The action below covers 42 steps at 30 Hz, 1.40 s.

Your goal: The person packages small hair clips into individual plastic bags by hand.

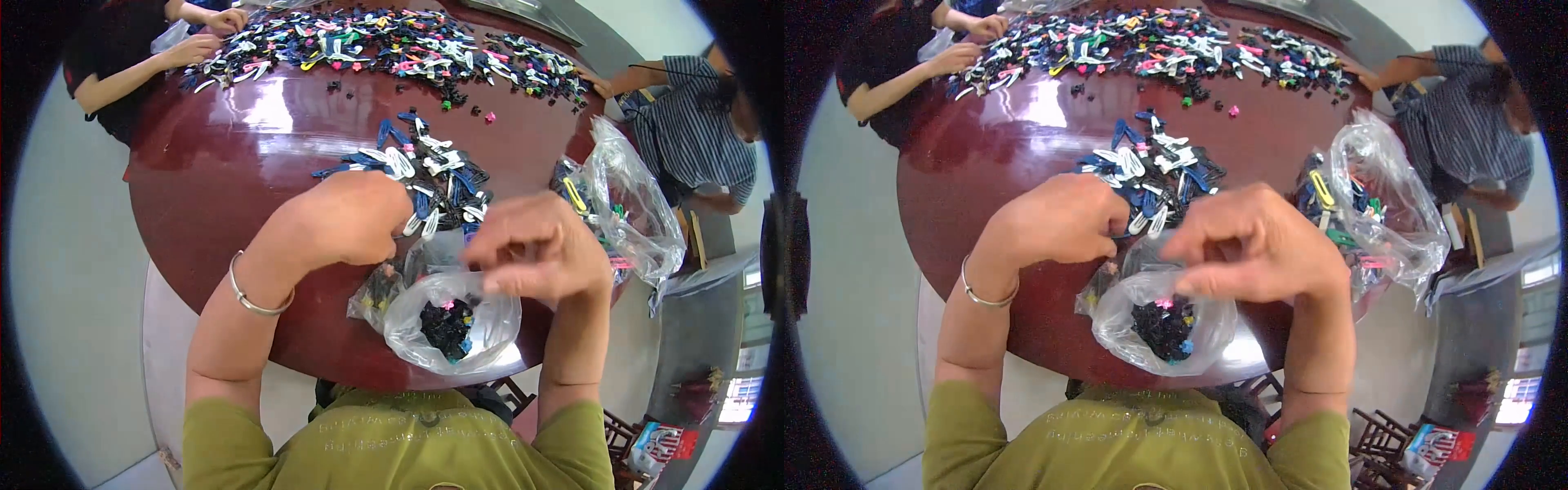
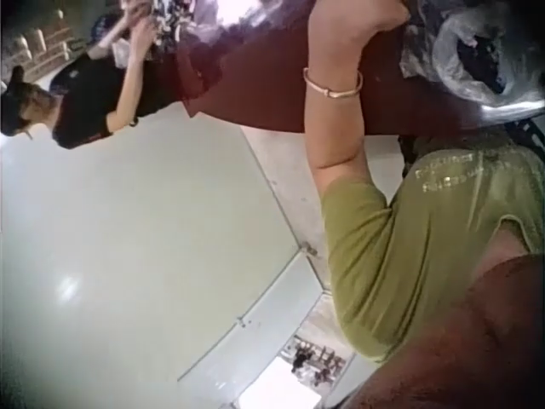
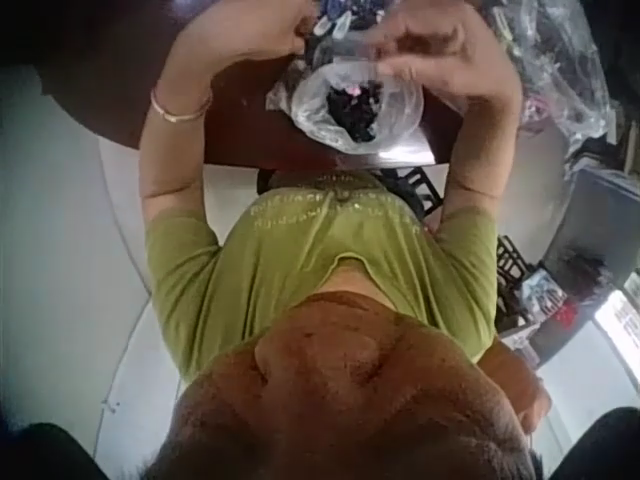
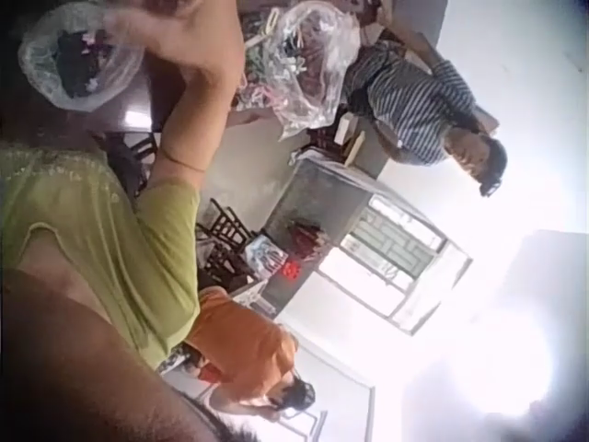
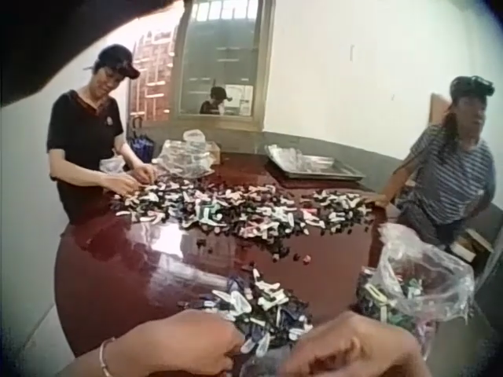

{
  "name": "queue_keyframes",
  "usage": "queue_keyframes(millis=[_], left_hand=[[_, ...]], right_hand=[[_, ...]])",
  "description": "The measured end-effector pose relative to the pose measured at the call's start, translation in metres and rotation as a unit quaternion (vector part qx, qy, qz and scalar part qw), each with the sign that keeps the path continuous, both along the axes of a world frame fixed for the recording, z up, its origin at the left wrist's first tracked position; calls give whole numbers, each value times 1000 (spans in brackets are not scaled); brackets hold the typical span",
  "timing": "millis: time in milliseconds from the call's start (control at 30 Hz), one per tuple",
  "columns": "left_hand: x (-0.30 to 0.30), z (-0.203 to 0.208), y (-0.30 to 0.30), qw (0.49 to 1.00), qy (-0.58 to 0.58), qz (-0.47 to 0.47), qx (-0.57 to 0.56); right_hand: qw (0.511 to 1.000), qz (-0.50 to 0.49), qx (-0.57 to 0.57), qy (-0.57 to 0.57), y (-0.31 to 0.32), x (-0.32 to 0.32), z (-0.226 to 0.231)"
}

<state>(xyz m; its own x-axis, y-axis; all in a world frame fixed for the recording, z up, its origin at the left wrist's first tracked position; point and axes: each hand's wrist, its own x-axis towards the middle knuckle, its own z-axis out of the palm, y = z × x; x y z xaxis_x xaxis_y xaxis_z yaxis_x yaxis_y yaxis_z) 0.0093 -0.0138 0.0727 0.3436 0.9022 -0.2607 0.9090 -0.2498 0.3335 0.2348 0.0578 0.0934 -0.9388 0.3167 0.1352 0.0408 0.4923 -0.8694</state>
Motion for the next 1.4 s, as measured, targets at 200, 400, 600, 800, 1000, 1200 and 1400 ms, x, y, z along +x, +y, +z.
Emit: queue_keyframes(millis=[200,400,600,800,1000,1200,1400], left_hand=[[5,-18,1,998,-9,-27,48],[5,-24,2,997,-12,-30,67],[5,-19,9,993,-2,32,112],[-8,-33,23,966,-72,124,214],[4,-42,25,955,-84,112,260],[1,-63,36,915,-92,20,391],[2,-46,25,942,-62,52,326]], right_hand=[[973,-136,179,-48,29,-9,-38],[958,-95,232,-137,24,-18,-49],[969,-131,192,-84,32,-14,-52],[977,-188,-96,-15,26,3,-19],[994,50,-97,-11,7,8,0],[937,-254,237,35,51,-21,-68],[909,-297,284,-73,42,-37,-75]])
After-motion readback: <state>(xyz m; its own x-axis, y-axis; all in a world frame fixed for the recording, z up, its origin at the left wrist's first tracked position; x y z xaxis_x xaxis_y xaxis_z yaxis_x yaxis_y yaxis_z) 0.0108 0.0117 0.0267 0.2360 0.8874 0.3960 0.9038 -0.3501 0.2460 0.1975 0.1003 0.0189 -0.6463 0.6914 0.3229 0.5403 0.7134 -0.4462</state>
